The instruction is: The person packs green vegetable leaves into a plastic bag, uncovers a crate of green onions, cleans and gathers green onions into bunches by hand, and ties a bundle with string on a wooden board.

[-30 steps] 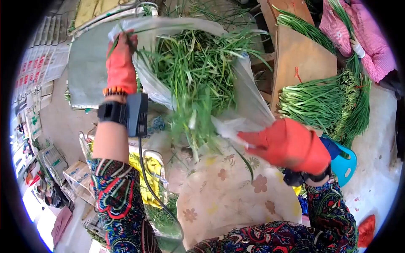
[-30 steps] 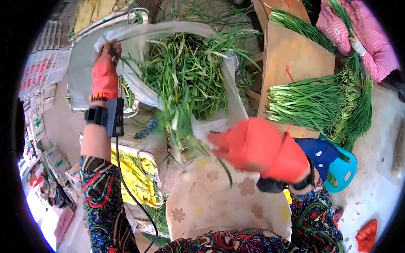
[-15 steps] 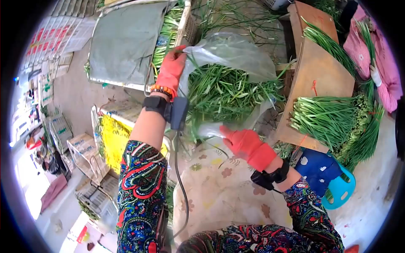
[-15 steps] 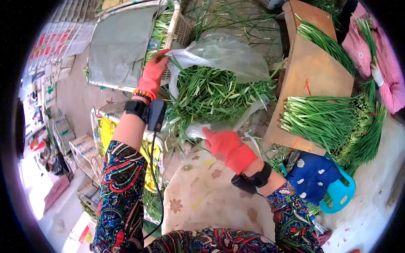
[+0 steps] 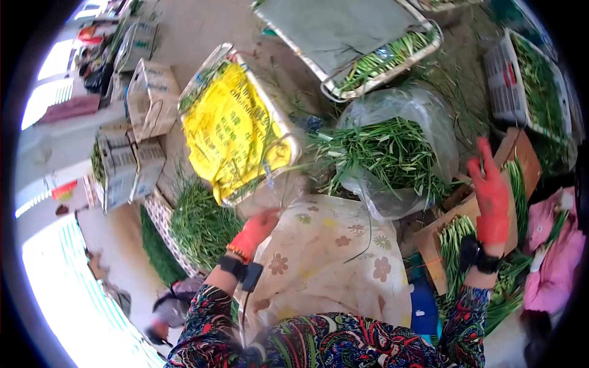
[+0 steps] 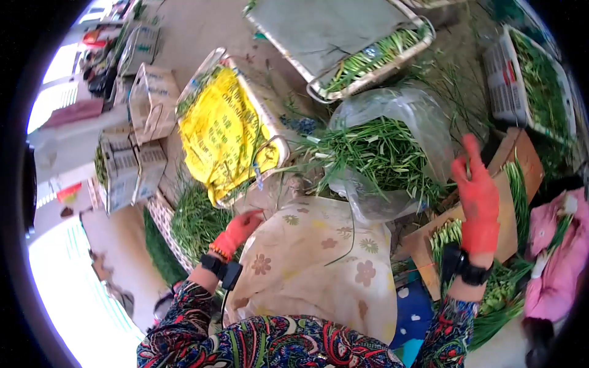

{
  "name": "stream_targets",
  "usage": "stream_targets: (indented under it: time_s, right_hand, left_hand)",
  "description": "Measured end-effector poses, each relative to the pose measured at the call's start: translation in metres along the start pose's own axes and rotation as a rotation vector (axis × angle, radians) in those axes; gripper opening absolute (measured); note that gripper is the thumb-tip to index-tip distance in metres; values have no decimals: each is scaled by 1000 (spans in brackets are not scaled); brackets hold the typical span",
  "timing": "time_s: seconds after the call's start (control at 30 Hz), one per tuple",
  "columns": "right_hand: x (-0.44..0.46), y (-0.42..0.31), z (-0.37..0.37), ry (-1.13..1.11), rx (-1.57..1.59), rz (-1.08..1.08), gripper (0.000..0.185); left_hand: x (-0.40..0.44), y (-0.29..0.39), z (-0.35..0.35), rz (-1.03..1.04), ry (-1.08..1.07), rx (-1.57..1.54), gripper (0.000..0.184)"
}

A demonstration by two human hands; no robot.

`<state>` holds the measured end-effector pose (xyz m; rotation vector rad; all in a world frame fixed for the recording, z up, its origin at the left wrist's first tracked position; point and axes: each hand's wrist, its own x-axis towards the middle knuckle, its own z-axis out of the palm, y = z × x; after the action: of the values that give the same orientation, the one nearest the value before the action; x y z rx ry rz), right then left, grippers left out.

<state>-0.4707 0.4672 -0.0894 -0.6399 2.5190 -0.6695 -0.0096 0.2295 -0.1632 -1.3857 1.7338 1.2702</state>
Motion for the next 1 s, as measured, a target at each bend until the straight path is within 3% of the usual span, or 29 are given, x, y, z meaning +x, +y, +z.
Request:
stream_targets:
  time_s: [0.03,0.1,0.13,0.17,0.23,0.27,0.33,0.37,0.4,0.5,0.6,0.67,0.8,0.9,1.0]
  right_hand:
    - [7,12,7,166,-513,-163,45]
    - [14,-5,20,247,-705,-370,48]
    - [8,-22,28,125,-405,-392,49]
    - [-1,-37,36,-1,-113,-393,51]
    - [-20,-62,78,-323,95,-250,50]
    - [-30,-73,112,-505,351,-61,49]
    - [-53,-103,186,-666,369,-232,43]
    - [-58,-131,218,-816,173,-331,40]
    - [-66,-152,259,-783,119,-517,39]
    - [-77,-182,394,-604,-22,-1055,38]
    - [-82,-219,490,-557,-158,-1232,38]
    - [-81,-229,540,-486,-368,-1236,38]
    - [-76,-234,600,-304,-617,-1205,40]
    - [-84,-254,593,-448,-905,-1093,40]
    - [-87,-272,597,-476,-1023,-972,31]
  left_hand:
    - [-20,-41,3,23,2,166,45]
    - [-56,-81,-5,7,32,631,47]
    - [-74,-89,-10,-35,35,925,47]
    - [-73,-112,-13,-95,66,815,48]
    - [-52,-157,-17,-200,132,602,49]
    - [-41,-158,-22,-135,177,493,48]
    - [-17,-155,-30,-12,263,281,48]
    - [-1,-162,-26,88,310,97,46]
    - [13,-168,-17,186,353,-90,45]
    - [-16,-140,-16,224,273,-213,41]
    - [-62,-185,-7,64,146,-287,41]
    - [-84,-256,16,-19,156,-309,38]
    - [-144,-384,43,163,330,-110,30]
    - [-180,-454,89,-428,308,-615,31]
    - [-195,-446,74,-526,252,-806,32]
